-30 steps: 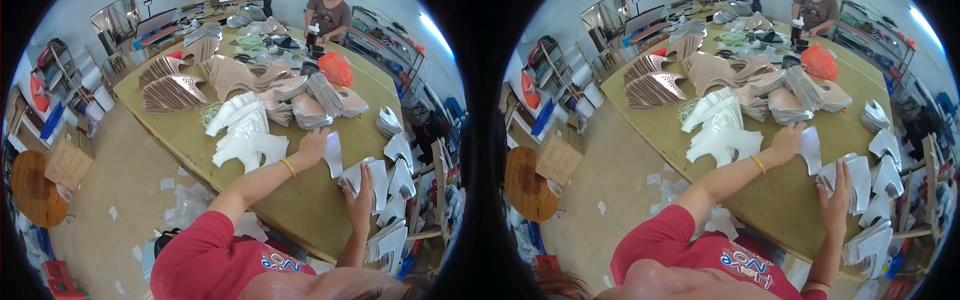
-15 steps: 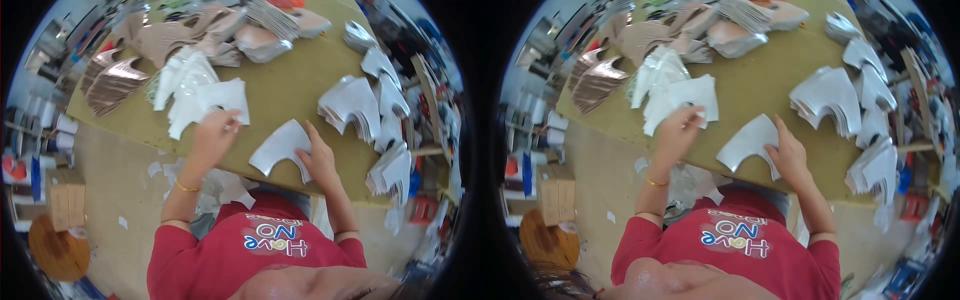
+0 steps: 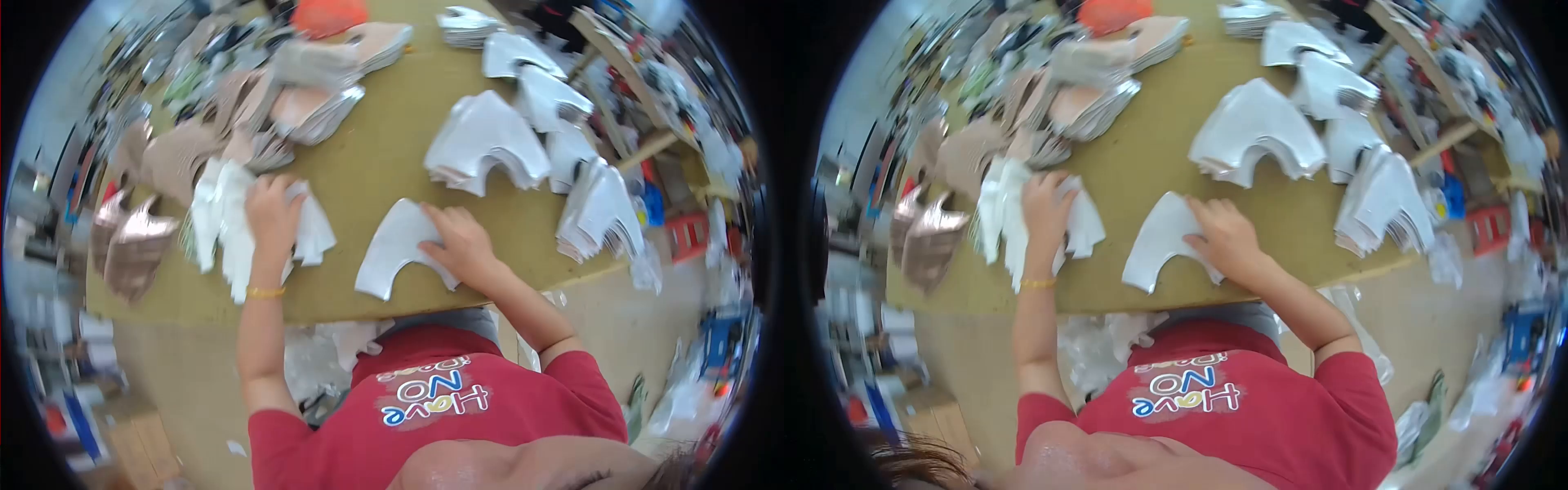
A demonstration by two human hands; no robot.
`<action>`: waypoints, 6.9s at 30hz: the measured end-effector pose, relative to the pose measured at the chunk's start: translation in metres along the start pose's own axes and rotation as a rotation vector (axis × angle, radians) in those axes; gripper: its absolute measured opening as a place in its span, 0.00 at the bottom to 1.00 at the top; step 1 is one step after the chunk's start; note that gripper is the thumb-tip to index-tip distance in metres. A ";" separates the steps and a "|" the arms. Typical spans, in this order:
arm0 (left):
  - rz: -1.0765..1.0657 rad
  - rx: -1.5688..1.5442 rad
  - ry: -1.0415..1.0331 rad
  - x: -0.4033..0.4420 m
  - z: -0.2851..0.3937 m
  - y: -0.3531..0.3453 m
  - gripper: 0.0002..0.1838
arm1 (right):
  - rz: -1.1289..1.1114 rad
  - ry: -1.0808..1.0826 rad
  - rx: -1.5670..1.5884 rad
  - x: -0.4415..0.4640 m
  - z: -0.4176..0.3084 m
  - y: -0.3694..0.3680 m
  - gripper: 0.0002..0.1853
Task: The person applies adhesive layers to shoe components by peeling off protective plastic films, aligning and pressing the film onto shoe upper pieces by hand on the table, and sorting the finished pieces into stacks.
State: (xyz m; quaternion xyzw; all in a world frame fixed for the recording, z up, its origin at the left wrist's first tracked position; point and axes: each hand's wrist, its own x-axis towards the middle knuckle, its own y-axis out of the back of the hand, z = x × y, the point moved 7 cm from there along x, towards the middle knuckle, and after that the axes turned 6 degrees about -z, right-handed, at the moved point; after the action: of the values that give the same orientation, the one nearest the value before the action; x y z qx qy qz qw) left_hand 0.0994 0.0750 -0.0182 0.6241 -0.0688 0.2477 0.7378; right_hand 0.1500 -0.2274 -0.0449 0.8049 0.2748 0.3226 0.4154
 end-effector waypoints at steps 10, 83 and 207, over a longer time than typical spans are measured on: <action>-0.206 -0.533 -0.381 -0.035 0.058 0.084 0.07 | 0.111 0.224 0.471 0.003 -0.049 0.015 0.28; -0.068 -0.729 -0.163 -0.067 0.142 0.079 0.08 | 0.209 0.249 0.017 -0.014 -0.065 0.124 0.15; -0.900 -1.298 0.159 0.092 0.237 -0.129 0.44 | -0.448 -0.530 0.859 0.042 0.172 0.094 0.47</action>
State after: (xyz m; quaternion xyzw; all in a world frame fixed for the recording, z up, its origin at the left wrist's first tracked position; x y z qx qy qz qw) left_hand 0.2873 -0.1386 -0.0447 0.0178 0.1123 -0.1199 0.9863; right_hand 0.3223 -0.3297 -0.0298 0.8775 0.4322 -0.1287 0.1629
